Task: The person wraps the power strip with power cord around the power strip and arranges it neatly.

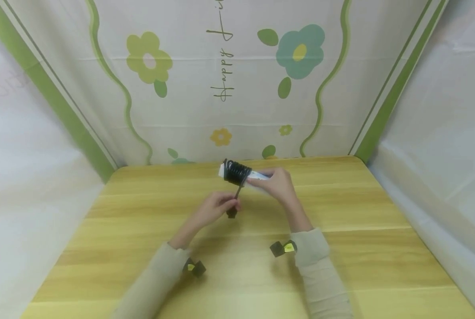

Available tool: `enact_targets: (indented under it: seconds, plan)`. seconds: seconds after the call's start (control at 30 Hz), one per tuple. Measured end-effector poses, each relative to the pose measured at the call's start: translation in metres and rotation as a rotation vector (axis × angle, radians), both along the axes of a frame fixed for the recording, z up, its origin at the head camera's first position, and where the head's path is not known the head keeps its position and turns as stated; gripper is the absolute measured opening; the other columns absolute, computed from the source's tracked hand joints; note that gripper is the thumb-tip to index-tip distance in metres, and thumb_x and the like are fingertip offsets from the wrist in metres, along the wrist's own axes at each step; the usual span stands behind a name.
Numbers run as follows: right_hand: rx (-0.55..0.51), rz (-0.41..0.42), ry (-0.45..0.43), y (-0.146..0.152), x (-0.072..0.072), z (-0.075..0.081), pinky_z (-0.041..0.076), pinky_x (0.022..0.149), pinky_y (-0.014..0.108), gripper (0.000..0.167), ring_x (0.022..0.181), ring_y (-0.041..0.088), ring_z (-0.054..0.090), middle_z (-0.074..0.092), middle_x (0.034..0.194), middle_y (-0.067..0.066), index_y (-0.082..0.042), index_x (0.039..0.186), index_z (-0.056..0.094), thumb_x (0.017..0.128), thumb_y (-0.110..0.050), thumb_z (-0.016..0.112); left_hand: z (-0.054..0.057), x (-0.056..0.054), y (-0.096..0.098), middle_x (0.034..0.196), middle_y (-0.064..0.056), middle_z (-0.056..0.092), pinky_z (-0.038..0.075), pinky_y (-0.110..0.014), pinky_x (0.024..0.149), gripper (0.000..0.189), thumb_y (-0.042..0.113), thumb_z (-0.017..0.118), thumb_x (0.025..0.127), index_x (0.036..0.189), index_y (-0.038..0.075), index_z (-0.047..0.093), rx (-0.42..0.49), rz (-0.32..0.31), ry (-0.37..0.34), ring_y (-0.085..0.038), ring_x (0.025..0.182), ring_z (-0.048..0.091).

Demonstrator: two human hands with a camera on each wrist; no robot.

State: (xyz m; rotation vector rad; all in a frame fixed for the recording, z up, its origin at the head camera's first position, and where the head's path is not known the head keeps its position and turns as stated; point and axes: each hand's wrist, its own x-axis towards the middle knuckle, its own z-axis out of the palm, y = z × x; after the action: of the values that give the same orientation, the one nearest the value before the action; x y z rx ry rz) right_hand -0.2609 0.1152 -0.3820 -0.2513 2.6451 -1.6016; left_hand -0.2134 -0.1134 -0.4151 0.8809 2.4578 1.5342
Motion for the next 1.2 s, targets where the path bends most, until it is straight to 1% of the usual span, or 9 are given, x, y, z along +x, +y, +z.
enact_targets:
  seconds: [0.1, 0.17, 0.37, 0.53, 0.67, 0.77, 0.93, 1.0, 1.2]
  plan:
    - [-0.053, 0.027, -0.024, -0.001, 0.000, 0.000, 0.053, 0.068, 0.028, 0.059, 0.090, 0.024, 0.063, 0.069, 0.118, 0.019, -0.003, 0.119, 0.072, 0.078, -0.042, 0.085, -0.004, -0.002, -0.001, 0.107, -0.023, 0.071, 0.057, -0.029, 0.089, 0.021, 0.009, 0.053, 0.103, 0.107, -0.003, 0.070, 0.039, -0.006, -0.033, -0.037, 0.102, 0.069]
    - [-0.084, 0.036, -0.036, -0.003, 0.001, 0.000, 0.054, 0.067, 0.028, 0.056, 0.088, 0.023, 0.064, 0.070, 0.117, 0.020, -0.002, 0.118, 0.072, 0.078, -0.040, 0.085, -0.006, -0.003, 0.000, 0.108, -0.022, 0.072, 0.057, -0.029, 0.090, 0.020, 0.007, 0.055, 0.101, 0.109, -0.004, 0.070, 0.061, 0.007, -0.043, -0.035, 0.104, 0.069]
    - [-0.116, 0.070, -0.058, -0.009, 0.006, 0.006, 0.053, 0.068, 0.027, 0.052, 0.088, 0.022, 0.062, 0.070, 0.116, 0.021, -0.001, 0.116, 0.073, 0.079, -0.036, 0.086, -0.014, -0.009, 0.003, 0.104, -0.020, 0.074, 0.057, -0.029, 0.087, 0.017, 0.002, 0.060, 0.098, 0.105, -0.005, 0.073, 0.117, 0.106, -0.053, -0.025, 0.101, 0.070]
    - [-0.142, 0.097, -0.061, -0.015, 0.011, 0.007, 0.054, 0.066, 0.027, 0.048, 0.084, 0.020, 0.064, 0.070, 0.114, 0.023, 0.000, 0.115, 0.074, 0.080, -0.030, 0.085, -0.023, -0.014, 0.007, 0.096, -0.025, 0.073, 0.058, -0.028, 0.082, 0.014, -0.007, 0.060, 0.095, 0.096, -0.010, 0.073, 0.180, 0.166, -0.016, -0.033, 0.094, 0.071]
    - [-0.169, 0.126, -0.062, -0.018, 0.013, 0.007, 0.055, 0.066, 0.027, 0.045, 0.082, 0.017, 0.066, 0.071, 0.113, 0.024, 0.001, 0.114, 0.073, 0.082, -0.028, 0.084, -0.030, -0.016, 0.008, 0.092, -0.022, 0.074, 0.057, -0.023, 0.080, 0.012, -0.006, 0.062, 0.094, 0.090, -0.007, 0.074, 0.234, 0.193, 0.031, -0.031, 0.090, 0.072]
    - [-0.178, 0.137, -0.058, -0.021, 0.016, 0.008, 0.056, 0.066, 0.027, 0.044, 0.080, 0.016, 0.067, 0.071, 0.112, 0.023, 0.002, 0.114, 0.073, 0.082, -0.026, 0.084, -0.035, -0.016, 0.003, 0.095, -0.017, 0.075, 0.058, -0.030, 0.083, 0.009, 0.001, 0.065, 0.094, 0.093, -0.001, 0.074, 0.246, 0.185, 0.057, -0.025, 0.091, 0.071]
    - [-0.193, 0.193, -0.058, -0.024, 0.022, 0.014, 0.057, 0.067, 0.028, 0.044, 0.080, 0.017, 0.067, 0.071, 0.112, 0.024, 0.004, 0.116, 0.072, 0.082, -0.021, 0.083, -0.042, -0.019, -0.011, 0.102, -0.010, 0.074, 0.055, -0.045, 0.092, 0.013, 0.007, 0.069, 0.093, 0.106, 0.009, 0.071, 0.202, 0.133, 0.135, -0.018, 0.099, 0.069]
    - [-0.197, 0.220, -0.054, -0.025, 0.025, 0.017, 0.057, 0.067, 0.028, 0.043, 0.080, 0.017, 0.067, 0.071, 0.112, 0.025, 0.004, 0.116, 0.072, 0.081, -0.019, 0.083, -0.041, -0.020, -0.016, 0.106, -0.009, 0.073, 0.055, -0.043, 0.094, 0.021, 0.008, 0.068, 0.093, 0.114, 0.010, 0.066, 0.184, 0.103, 0.152, -0.018, 0.102, 0.068]
    - [-0.192, 0.255, -0.047, -0.023, 0.027, 0.021, 0.057, 0.066, 0.029, 0.042, 0.077, 0.019, 0.066, 0.071, 0.109, 0.025, 0.005, 0.115, 0.072, 0.082, -0.017, 0.083, -0.036, -0.023, -0.023, 0.109, -0.015, 0.071, 0.058, -0.030, 0.082, 0.040, 0.004, 0.068, 0.091, 0.128, 0.008, 0.052, 0.169, 0.029, 0.178, -0.020, 0.099, 0.069]
